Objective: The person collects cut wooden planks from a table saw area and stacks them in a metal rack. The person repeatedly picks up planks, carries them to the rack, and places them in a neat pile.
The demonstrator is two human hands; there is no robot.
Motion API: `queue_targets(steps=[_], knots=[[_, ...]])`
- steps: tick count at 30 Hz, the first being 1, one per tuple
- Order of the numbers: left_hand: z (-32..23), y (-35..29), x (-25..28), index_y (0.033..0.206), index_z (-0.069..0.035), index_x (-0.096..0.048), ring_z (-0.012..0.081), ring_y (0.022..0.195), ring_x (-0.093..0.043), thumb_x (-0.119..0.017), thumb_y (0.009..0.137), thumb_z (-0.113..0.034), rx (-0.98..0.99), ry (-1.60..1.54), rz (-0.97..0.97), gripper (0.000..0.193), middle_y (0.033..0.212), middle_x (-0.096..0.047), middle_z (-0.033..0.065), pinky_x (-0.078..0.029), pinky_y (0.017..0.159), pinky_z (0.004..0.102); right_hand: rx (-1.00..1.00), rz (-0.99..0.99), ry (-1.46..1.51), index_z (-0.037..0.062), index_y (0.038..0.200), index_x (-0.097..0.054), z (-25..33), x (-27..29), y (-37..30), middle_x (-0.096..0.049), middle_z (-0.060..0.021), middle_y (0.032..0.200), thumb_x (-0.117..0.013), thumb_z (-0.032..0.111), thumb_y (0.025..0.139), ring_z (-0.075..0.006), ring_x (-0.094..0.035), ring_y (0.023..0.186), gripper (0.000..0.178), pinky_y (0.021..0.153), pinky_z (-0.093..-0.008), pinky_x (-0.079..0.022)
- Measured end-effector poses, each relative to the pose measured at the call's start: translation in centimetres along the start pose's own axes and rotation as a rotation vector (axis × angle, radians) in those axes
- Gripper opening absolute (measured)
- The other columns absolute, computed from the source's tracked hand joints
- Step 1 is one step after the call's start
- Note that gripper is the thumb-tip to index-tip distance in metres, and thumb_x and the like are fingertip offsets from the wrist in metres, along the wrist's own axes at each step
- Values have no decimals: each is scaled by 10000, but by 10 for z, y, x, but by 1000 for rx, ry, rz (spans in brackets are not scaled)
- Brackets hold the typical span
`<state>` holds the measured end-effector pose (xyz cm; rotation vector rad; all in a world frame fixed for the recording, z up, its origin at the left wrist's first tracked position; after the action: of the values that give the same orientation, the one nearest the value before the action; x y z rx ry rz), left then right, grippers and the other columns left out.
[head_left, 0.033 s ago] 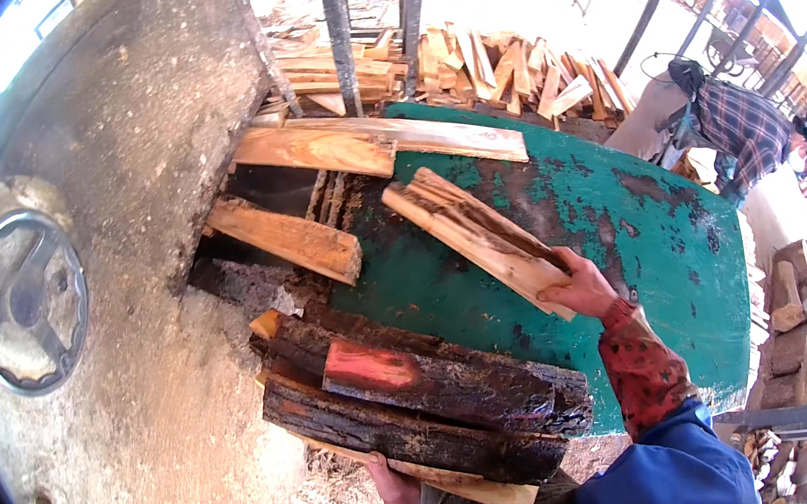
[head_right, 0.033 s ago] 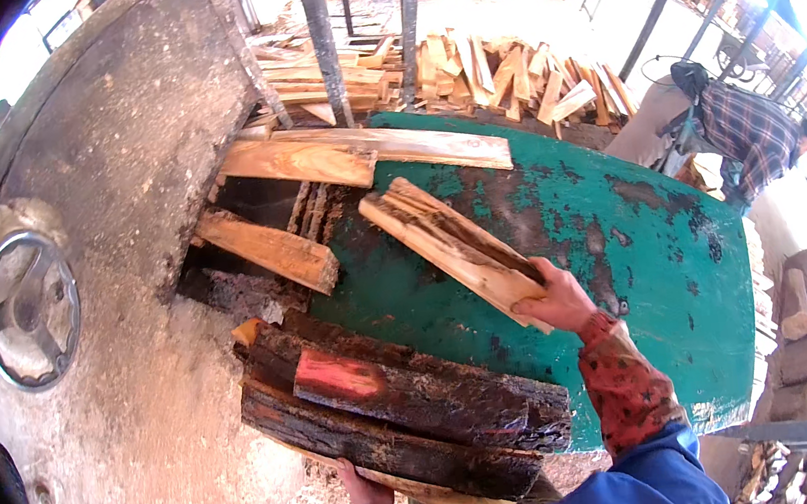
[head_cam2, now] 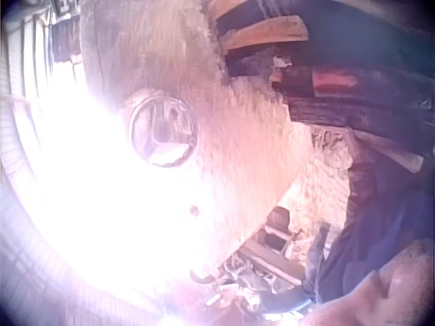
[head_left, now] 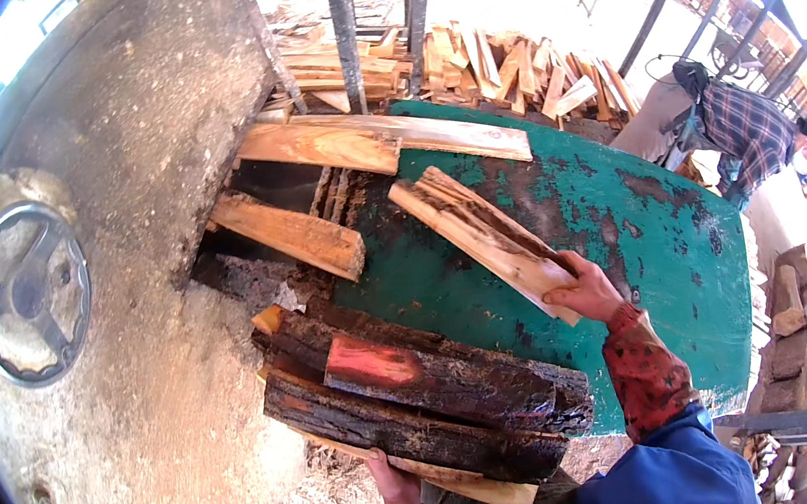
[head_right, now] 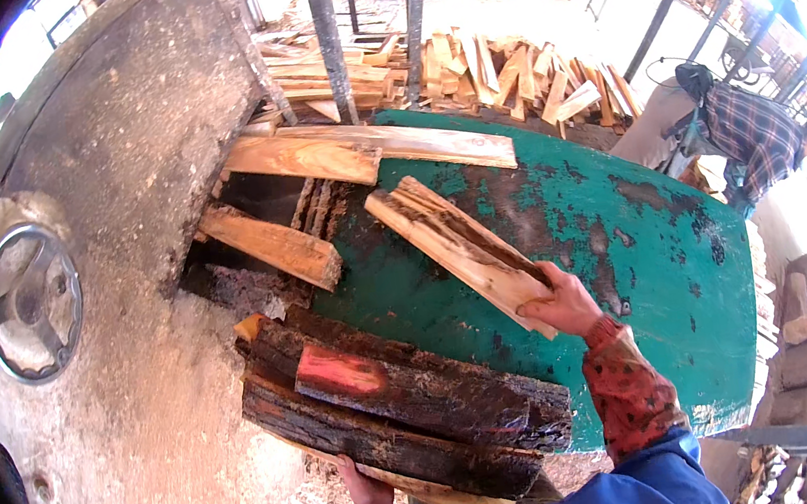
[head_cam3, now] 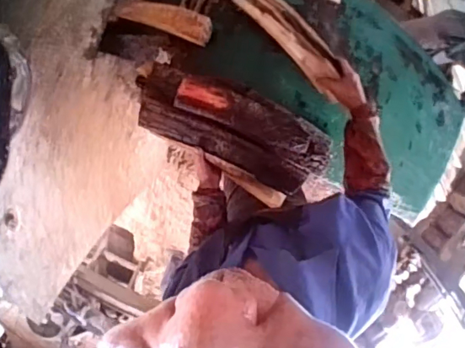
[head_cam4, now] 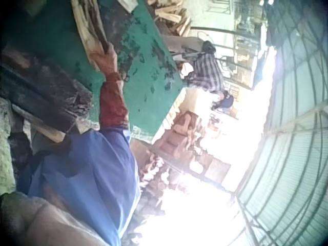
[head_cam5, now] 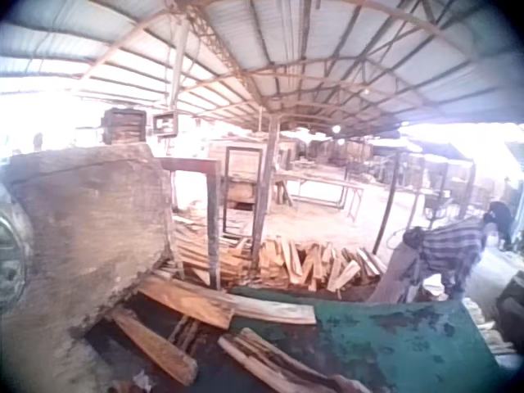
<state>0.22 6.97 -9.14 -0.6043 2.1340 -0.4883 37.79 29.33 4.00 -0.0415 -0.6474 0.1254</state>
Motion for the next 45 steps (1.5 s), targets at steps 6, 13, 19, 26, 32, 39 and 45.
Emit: queue_targets(steps=[6,13,19,26,32,39,45], knots=[[1,-5,7,1363,-78,-381,294,1172,-499,-671,839,-426,11,-26,-23,692,1277,-497,87,-419,1017,462,-124,61,240,-37,1285,-471,15,-7,-62,-608,-110,1156,-833,175,668,-161,-561,1057,746,930,-319,-465],[-6,-11,5,1398,-92,-382,288,1260,-454,-555,919,-446,-108,19,122,621,1373,-472,84,-352,1083,437,-64,142,168,-23,1285,-470,86,-17,-116,-645,-88,1053,-847,184,615,-154,-583,976,796,878,-310,-472],[-5,-8,6,1424,-92,-332,274,1265,-446,-548,930,-489,-92,10,120,670,1400,-437,76,-346,1088,436,205,306,-57,-31,1291,-457,147,-80,-156,-599,-198,1168,-850,229,666,-333,-614,1054,782,906,-399,-491],[-9,-10,9,1426,-97,-320,257,1258,-447,-590,898,-508,-89,38,123,721,1376,-445,74,-373,1070,422,463,549,-244,2,1324,-460,174,-120,-163,-502,-215,1290,-818,415,687,-402,-500,1184,839,988,-465,-418],[-6,-2,25,1370,-93,-375,253,1206,-491,-599,922,-418,-92,21,128,597,1310,-495,63,-417,1031,421,527,523,-50,-10,1181,-577,198,-110,-95,-609,-187,1077,-804,283,738,-338,-612,979,578,829,-399,-500],[-15,-9,22,1289,-49,-386,203,1063,-518,-702,858,-314,-32,-37,-70,596,1149,-506,50,-454,954,366,451,117,41,-40,1129,-618,186,-185,122,-649,-138,919,-662,362,878,-224,-650,832,476,716,-314,-525],[-29,-8,16,1281,-32,-427,172,1019,-553,-784,765,-405,-87,-17,11,730,1122,-541,31,-482,881,319,-100,435,180,-80,1135,-611,150,-275,185,-665,-154,950,-577,570,874,-185,-647,743,701,594,-300,-532]])
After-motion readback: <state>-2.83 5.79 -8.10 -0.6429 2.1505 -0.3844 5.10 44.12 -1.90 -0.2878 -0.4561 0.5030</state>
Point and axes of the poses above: each hand's wrist, its own y-axis towards the middle knuckle, its own x-axis out of the back of the hand, z = x × y, the point moved 10 cm from there along y, towards the middle knuckle
